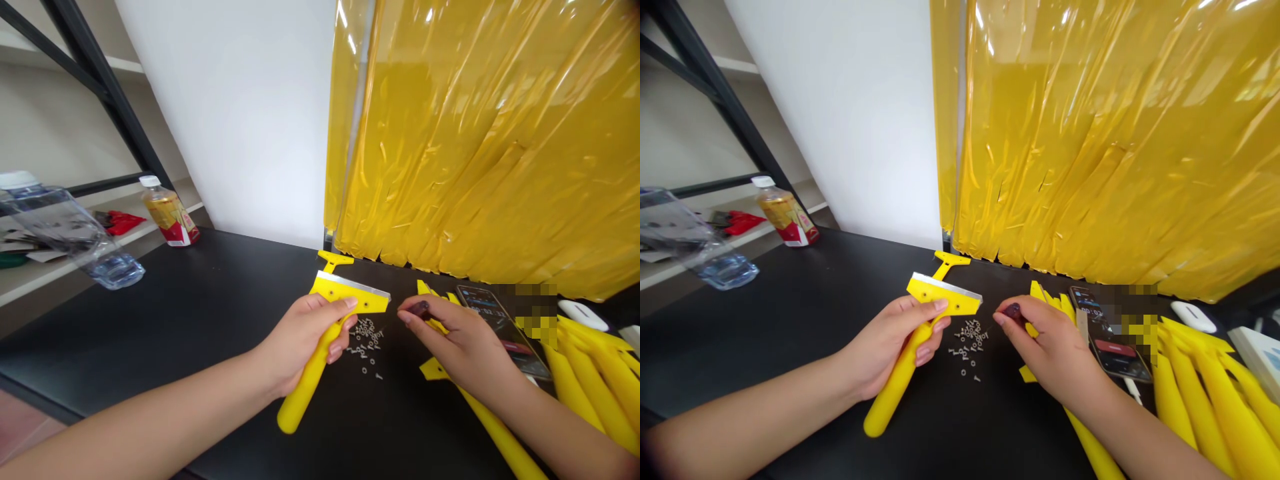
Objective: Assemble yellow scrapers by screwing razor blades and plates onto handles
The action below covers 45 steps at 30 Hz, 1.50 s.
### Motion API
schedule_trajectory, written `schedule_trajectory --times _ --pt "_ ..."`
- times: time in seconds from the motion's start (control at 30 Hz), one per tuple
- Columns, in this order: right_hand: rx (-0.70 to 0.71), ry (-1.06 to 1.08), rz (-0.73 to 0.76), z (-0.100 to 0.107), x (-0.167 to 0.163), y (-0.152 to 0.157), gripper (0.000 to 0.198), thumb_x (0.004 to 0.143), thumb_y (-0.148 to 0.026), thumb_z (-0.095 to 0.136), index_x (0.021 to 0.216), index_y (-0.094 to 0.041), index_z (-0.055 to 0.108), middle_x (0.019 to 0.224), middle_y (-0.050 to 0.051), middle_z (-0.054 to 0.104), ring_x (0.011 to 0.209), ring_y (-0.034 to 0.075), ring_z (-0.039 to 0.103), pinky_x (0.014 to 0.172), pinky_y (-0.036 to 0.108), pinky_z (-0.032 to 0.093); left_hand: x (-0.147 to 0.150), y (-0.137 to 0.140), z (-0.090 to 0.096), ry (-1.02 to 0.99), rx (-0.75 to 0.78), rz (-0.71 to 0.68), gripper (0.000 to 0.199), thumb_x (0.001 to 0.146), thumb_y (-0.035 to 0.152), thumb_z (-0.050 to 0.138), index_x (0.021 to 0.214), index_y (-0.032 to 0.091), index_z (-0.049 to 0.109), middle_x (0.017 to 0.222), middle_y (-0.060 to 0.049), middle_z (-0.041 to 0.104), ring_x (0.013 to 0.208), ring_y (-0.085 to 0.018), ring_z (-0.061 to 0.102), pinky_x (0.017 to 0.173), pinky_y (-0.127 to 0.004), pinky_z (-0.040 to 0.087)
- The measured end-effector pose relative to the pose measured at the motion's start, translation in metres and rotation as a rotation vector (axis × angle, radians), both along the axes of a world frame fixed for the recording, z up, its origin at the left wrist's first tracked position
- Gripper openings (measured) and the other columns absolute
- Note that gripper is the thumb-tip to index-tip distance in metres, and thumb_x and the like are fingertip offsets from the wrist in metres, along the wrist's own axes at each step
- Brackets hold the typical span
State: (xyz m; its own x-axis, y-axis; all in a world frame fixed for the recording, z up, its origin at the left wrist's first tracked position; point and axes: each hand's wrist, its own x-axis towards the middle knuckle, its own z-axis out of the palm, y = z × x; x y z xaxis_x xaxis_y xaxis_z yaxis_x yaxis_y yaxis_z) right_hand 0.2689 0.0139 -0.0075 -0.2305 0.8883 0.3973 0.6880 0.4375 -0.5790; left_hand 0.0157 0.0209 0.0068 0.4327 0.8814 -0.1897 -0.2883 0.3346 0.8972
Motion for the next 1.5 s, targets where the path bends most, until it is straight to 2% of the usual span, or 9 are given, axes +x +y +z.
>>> schedule_trajectory --times 0.23,0.73,0.97,1.17,1.33,1.5 --pt "0.029 -0.021 0.018 0.008 0.001 -0.003 0.015 0.103 -0.038 0.059 0.099 -0.029 0.07 0.086 -0.004 0.071 0.076 0.013 0.066 0.071 0.026 0.05 0.0 0.001 0.0 0.0 -0.005 0.008 0.036 0.093 0.042 0.074 0.073 0.016 0.061 0.06 0.003 0.051 0.046 -0.005 0.042 0.046 -0.018 0.034" --pt "0.034 -0.067 0.052 0.009 0.001 -0.003 0.017 0.104 -0.037 0.057 0.098 -0.027 0.069 0.085 -0.002 0.07 0.075 0.015 0.067 0.07 0.028 0.051 0.0 0.001 0.0 0.017 0.006 0.008 0.036 0.093 0.042 0.074 0.073 0.016 0.061 0.06 0.004 0.052 0.047 -0.005 0.043 0.047 -0.018 0.036" --pt "0.065 -0.061 -0.034 0.015 0.011 -0.003 0.018 0.102 -0.042 0.06 0.1 -0.028 0.071 0.09 0.0 0.074 0.081 0.019 0.071 0.073 0.03 0.054 0.0 0.002 -0.002 0.054 0.0 0.059 0.037 0.093 0.043 0.074 0.072 0.017 0.059 0.06 0.004 0.051 0.048 -0.006 0.044 0.047 -0.02 0.036" --pt "0.018 -0.006 -0.125 0.023 0.016 -0.004 0.022 0.1 -0.048 0.062 0.099 -0.029 0.072 0.09 -0.002 0.075 0.081 0.018 0.071 0.07 0.028 0.054 0.001 0.002 -0.006 0.072 -0.012 0.063 0.038 0.093 0.045 0.074 0.073 0.017 0.057 0.063 0.003 0.051 0.051 -0.008 0.047 0.051 -0.023 0.044" --pt "-0.022 0.02 -0.109 0.021 0.014 -0.005 0.023 0.1 -0.049 0.062 0.098 -0.028 0.071 0.089 -0.002 0.074 0.081 0.018 0.07 0.07 0.028 0.054 0.0 0.003 -0.008 0.037 -0.026 0.046 0.038 0.093 0.044 0.075 0.073 0.017 0.057 0.065 0.003 0.052 0.049 -0.006 0.043 0.047 -0.021 0.037" --pt "-0.047 0.074 -0.103 0.018 0.01 -0.006 0.024 0.099 -0.05 0.064 0.097 -0.028 0.072 0.089 -0.001 0.074 0.083 0.019 0.07 0.073 0.029 0.055 0.001 0.003 -0.006 0.037 -0.024 0.059 0.038 0.092 0.043 0.075 0.073 0.017 0.057 0.062 0.004 0.051 0.048 -0.006 0.043 0.047 -0.021 0.035"
